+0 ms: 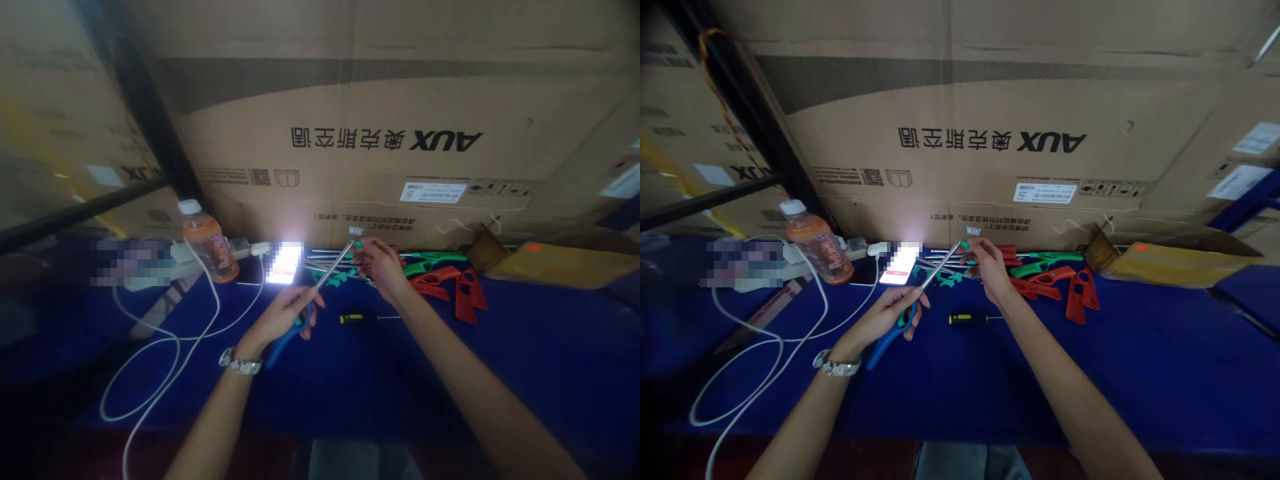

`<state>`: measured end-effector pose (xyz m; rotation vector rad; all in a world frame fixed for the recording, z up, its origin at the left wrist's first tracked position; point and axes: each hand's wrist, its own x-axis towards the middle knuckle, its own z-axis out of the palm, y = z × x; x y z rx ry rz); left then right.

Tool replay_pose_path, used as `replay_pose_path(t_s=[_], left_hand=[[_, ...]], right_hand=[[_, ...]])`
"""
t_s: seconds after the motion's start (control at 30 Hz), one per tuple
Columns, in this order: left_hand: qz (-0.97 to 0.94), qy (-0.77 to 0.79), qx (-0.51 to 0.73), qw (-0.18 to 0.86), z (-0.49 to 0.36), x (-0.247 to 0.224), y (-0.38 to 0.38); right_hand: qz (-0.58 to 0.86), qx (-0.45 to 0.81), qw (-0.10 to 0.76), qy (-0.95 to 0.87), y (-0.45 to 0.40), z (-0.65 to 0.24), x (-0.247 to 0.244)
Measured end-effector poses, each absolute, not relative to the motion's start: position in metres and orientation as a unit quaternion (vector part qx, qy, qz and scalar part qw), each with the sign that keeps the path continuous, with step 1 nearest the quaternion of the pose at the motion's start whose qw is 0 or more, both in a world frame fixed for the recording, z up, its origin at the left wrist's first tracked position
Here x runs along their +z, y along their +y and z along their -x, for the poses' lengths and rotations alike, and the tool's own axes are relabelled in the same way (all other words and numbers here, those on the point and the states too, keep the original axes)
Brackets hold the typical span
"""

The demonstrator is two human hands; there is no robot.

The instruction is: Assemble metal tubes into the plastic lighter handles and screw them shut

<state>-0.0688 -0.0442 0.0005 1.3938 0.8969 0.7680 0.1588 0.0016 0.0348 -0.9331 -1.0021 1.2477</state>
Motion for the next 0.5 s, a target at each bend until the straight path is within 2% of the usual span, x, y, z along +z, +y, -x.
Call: replay_pose_path(t_s=[0.27, 0.5], left_hand=[[-0.586, 0.394, 0.307, 0.638, 0.056, 0.0, -0.048], [-0.549, 0.366, 0.303, 0.687, 0.045, 0.003, -0.052]], right_hand=[[0.391, 0.505, 0.65, -0.411, 0.001, -0.166, 0.03], [0.345, 0.503, 0.653, -0.449, -0.006, -0.168, 0.032]])
